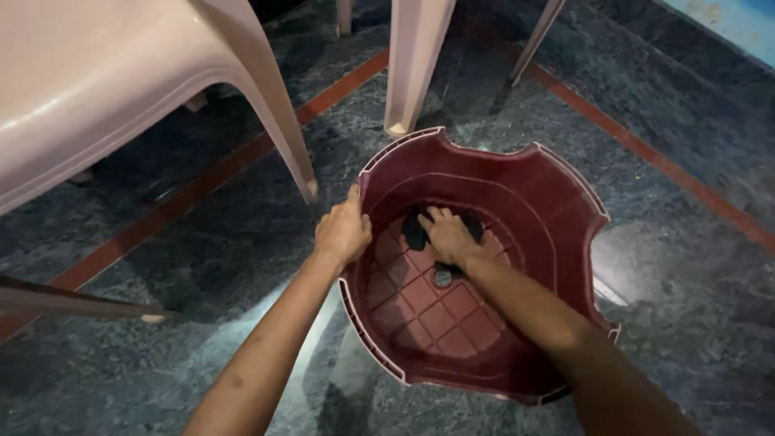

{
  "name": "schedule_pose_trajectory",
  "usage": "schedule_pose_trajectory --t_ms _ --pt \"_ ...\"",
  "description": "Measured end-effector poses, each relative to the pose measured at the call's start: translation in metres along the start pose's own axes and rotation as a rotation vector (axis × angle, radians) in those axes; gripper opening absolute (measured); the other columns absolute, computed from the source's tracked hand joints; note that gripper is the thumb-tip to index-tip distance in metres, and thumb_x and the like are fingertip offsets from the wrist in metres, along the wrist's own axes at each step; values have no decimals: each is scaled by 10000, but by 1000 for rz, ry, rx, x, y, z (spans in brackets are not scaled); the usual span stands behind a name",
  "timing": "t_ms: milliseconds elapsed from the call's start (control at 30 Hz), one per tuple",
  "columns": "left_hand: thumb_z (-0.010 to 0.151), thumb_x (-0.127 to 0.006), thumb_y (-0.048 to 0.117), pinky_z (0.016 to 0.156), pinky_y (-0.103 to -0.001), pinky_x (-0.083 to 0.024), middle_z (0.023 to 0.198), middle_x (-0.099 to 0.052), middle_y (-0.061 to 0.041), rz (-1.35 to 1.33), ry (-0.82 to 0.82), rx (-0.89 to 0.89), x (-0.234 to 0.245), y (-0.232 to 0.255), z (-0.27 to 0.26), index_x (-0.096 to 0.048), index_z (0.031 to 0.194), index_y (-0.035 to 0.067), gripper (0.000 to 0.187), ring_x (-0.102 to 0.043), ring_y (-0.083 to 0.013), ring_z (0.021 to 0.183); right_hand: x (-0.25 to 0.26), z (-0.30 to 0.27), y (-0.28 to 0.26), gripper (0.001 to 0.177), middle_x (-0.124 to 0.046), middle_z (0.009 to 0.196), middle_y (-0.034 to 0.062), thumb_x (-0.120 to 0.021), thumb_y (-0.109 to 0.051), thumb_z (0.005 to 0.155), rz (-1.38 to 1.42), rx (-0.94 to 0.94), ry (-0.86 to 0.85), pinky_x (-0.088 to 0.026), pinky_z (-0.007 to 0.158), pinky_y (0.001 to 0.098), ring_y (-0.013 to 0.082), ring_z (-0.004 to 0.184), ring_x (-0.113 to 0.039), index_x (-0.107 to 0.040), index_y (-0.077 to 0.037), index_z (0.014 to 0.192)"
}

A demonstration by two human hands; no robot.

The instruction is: The person wrings out a dark cloth in a red bucket, then wipes the seat, legs, and backrest of a beige plastic chair with the damp cloth. The person moves the chair slightly to reach different areas and continues wiping until the end of the clip.

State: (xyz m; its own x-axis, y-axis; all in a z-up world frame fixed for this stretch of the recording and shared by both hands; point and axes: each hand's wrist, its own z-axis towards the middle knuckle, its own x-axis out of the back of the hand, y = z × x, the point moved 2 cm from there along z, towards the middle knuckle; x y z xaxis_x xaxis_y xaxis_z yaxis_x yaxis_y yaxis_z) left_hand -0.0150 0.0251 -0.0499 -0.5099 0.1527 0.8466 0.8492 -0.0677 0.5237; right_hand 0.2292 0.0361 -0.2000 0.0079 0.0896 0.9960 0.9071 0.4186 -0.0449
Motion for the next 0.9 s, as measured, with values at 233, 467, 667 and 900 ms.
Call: schedule_pose_trajectory --t_ms 233,467,667,900 --pt "912 -618 219 943 -592 -502 1162 -687 -280 52 -68 2 15 5 0 -371 1492 141 636 -656 -497 1077 15 11 15 475 -540 1392 132 -691 -43 794 162 -72 -195 -447 1084 432 363 1278 -516 -661 -94 1265" --pt "896 -632 208 950 -590 -493 1174 -676 -292 12 -45 -21 10 1 0 -319 1524 118 707 -652 -499 1078 -4 -9 -4 673 -464 1434 226 -731 40 692 212 -30 54 -441 1003 488 425 1266 -481 -529 -13 1332" --pt "923 -608 214 943 -600 -506 1152 -700 -275 40 -77 24 13 4 -2 -393 1497 139 618 -657 -499 1081 -8 -4 -13 465 -512 1471 241 -612 -48 934 78 -133 -210 -529 1045 467 414 1296 -549 -551 -16 1394" --pt "908 -627 211 945 -589 -513 1153 -699 -279 68 -53 1 10 -1 -1 -374 1508 112 659 -664 -492 1074 -22 -61 -18 403 -162 1630 359 -507 -144 1013 -98 123 -399 -521 982 477 482 1238 -517 -569 -93 1409"
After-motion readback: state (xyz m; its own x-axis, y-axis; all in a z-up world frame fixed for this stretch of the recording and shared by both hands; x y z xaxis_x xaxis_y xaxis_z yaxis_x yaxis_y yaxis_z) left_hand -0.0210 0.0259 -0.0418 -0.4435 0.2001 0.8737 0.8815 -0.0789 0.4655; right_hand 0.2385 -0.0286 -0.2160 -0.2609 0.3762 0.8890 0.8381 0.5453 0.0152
